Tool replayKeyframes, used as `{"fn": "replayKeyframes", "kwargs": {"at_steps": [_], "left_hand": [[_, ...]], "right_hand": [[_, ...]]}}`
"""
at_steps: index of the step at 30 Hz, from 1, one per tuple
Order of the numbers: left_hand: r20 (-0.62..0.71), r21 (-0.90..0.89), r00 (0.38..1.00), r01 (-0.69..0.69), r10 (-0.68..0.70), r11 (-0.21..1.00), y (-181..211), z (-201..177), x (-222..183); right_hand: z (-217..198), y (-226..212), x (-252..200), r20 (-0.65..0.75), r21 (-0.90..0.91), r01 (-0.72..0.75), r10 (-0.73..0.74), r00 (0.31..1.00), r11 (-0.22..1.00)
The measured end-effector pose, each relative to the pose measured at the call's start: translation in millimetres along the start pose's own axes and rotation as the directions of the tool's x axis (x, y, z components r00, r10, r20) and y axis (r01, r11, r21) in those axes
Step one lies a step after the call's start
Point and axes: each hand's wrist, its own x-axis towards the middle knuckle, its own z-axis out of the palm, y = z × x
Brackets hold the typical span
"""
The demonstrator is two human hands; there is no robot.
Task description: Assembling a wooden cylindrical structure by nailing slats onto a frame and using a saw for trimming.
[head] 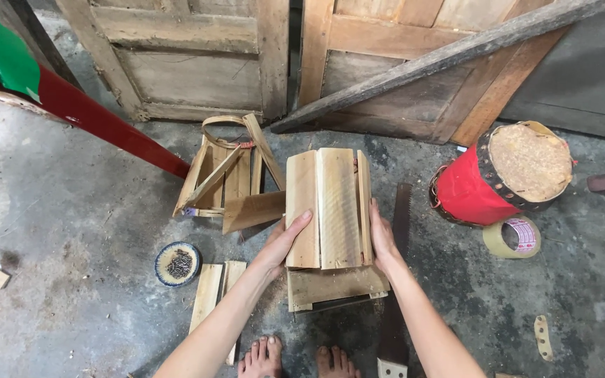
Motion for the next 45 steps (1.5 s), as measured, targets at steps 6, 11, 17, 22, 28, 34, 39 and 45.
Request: {"fn": "replayKeyframes", "kwargs": {"at_steps": [6,11,17,22,28,34,39,45], "left_hand": [[-0.007,-0.004,1.0,0.007,-0.007,1.0,-4,-6,8],[-0.019,-0.023,0.999,0.031,-0.031,0.999,-8,-17,22],[-0.031,0.001,1.0,-0.005,0.005,1.0,1,-20,18],[-0.038,0.083,0.999,-0.015,0.018,0.996,31,1,-15],[-0.031,0.156,0.999,-0.032,0.037,0.987,41,3,-30],[-0.032,0.152,0.999,-0.018,0.023,0.988,47,7,-35],[-0.03,0.191,1.0,0.002,0.004,0.982,48,8,-38],[0.02,0.224,0.999,-0.034,0.03,0.974,46,4,-39]], "right_hand": [[0,15,13,-0.029,0.007,0.055,-0.055,0.998,0.998],[6,7,-3,-0.073,-0.054,0.097,-0.101,0.992,0.994],[9,-12,-35,-0.066,-0.08,0.17,-0.175,0.982,0.982],[-4,-4,-113,-0.327,-0.031,0.517,-0.497,0.804,0.856],[25,82,-160,0.112,-0.374,0.781,-0.811,0.574,0.501],[63,105,-123,0.342,-0.651,0.756,-0.863,0.372,0.068],[67,105,-119,0.389,-0.69,0.723,-0.857,0.339,-0.028],[72,106,-121,0.402,-0.742,0.644,-0.892,0.206,-0.185]]}}
